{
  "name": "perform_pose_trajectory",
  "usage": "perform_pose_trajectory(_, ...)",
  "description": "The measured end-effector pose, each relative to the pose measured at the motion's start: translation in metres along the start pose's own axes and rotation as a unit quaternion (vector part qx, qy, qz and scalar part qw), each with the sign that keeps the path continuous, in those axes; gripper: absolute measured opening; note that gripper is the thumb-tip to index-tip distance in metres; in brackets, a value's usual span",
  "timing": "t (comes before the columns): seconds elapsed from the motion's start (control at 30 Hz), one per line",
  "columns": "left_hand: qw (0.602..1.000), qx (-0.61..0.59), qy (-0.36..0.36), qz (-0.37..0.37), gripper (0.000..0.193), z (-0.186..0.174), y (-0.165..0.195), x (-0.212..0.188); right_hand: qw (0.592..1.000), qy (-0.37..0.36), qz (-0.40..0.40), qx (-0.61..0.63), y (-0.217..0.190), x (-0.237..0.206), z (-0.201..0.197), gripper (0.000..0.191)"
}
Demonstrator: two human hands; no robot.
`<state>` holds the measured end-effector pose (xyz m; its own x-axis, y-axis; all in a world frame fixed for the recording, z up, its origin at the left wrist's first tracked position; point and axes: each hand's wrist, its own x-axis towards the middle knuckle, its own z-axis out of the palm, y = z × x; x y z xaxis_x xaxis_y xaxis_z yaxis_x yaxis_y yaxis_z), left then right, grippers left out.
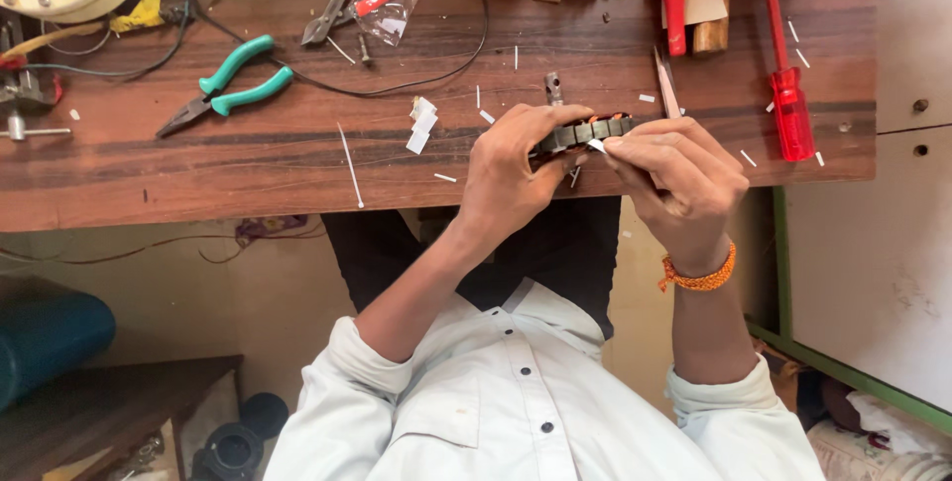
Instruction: The person cuts small white plastic pieces with scissors and inserts them into slots on a circular motor armature. The person repeats this process multiple times, placing each piece into a different slot on the armature.
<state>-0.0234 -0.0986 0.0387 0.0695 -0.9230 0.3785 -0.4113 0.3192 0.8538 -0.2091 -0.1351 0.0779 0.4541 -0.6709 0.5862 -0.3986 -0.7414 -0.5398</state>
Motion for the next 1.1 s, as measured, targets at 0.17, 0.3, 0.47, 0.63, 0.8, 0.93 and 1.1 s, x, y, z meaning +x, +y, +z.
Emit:
perform_pose_trajectory(0.17,1.0,0.001,0.014,0.007,0.044,0.005,-0.002,-0.002,0.999,-0.029,-0.035,-0.019,0.004,0.003,-0.006,0.021)
perform_pose_trajectory(0.3,1.0,0.002,0.009,-0.005,0.044,0.007,-0.002,-0.002,0.996,-0.052,-0.071,-0.028,0.01,0.007,-0.011,0.022)
perform_pose_trajectory(0.47,1.0,-0.004,0.007,-0.003,0.042,0.006,-0.002,0.0,0.994,-0.07,-0.081,-0.032,0.011,0.01,-0.014,0.023)
perform_pose_trajectory(0.63,1.0,-0.023,0.007,-0.014,0.044,0.005,-0.003,0.001,0.994,-0.086,-0.072,-0.009,0.009,0.015,-0.017,0.022)
perform_pose_trajectory(0.8,0.999,-0.041,0.019,-0.02,0.043,0.006,-0.005,-0.001,0.992,-0.102,-0.065,-0.045,0.001,0.02,-0.018,0.023)
perform_pose_trajectory(0.93,0.998,-0.044,0.019,-0.029,0.042,0.005,-0.008,-0.001,0.986,-0.126,-0.076,-0.072,-0.003,0.024,-0.019,0.025)
perform_pose_trajectory(1.1,0.999,-0.034,0.022,0.01,0.044,0.004,-0.007,-0.002,0.981,-0.163,-0.095,-0.051,-0.001,0.031,-0.025,0.025)
